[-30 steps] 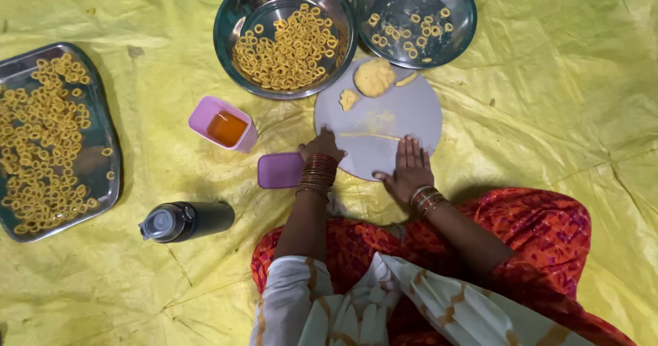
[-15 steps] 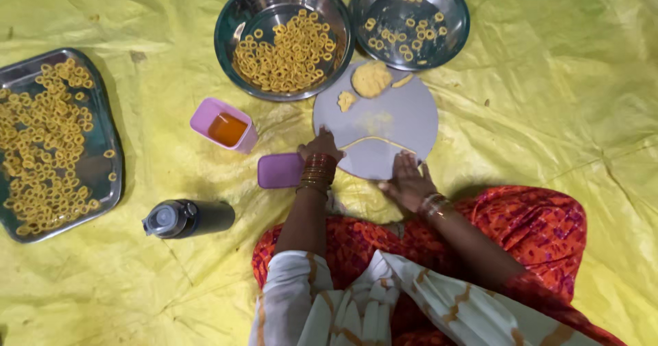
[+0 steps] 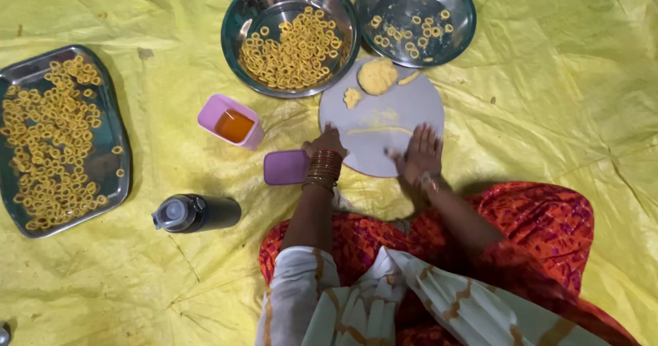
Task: The person sits on a yellow tarp and rolls small pieces of yellow dough into thin ropes, then joins the ends to form rings. The finished rings are placed into metal bowls and a tray. The person occasionally dips fingers into a small container of liquid and continues shaping dough.
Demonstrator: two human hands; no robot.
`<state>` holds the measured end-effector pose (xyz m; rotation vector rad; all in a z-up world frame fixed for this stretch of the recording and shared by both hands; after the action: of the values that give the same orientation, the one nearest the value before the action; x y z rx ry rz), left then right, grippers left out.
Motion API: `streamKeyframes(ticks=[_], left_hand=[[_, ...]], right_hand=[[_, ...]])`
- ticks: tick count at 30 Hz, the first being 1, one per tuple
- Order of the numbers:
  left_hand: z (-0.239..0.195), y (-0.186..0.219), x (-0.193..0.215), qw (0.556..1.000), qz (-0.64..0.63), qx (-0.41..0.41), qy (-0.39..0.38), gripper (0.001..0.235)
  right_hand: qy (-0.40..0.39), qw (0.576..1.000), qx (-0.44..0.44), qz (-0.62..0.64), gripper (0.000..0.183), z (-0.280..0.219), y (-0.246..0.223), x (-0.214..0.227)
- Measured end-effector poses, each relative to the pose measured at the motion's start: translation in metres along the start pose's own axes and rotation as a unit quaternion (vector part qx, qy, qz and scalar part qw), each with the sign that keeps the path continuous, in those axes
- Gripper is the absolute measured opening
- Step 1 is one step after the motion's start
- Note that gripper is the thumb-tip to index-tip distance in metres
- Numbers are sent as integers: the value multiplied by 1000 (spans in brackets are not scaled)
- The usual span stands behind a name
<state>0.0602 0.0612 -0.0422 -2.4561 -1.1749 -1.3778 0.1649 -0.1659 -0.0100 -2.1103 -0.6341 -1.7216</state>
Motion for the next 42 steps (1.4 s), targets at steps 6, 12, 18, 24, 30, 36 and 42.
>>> streamKeyframes(ticks=[6,12,18,24,30,36,42], left_hand=[[17,0,-6,999,-12,17,26,93],[2,0,2,1000,-3,1,9,86],[1,3,5,1000,-3,7,11,88],[3,4,-1,1000,-6,-2,12,96],[-9,3,9,1000,-20,1,17,96],[-11,8,10,1000,7,8,8,91],[-4,4,1,1000,16,-3,-7,93]], right_hand=[[-85,996,-2,-30,107,-17,6,-13],[-22,999,-20,-18,110,32,-10,9],[-46,999,15,-3,110,-6,-21,-19],[-88,995,-36,-40,106,38,-17,17],[-56,996,57,-28,110,14,-55,16],[-46,996,70,-25,106,13,-50,5],[-29,999,35,27,109,51,-55,21]])
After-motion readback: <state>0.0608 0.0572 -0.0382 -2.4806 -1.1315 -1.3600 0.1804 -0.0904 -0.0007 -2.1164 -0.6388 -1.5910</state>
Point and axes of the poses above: each hand's wrist, its own z-axis towards the middle knuckle, its own x-axis out of the back of the hand, y = z × x, the point moved 8 cm from there along z, towards the middle knuckle, and after that the axes turned 3 degrees about -x, right-handed, at the moved point
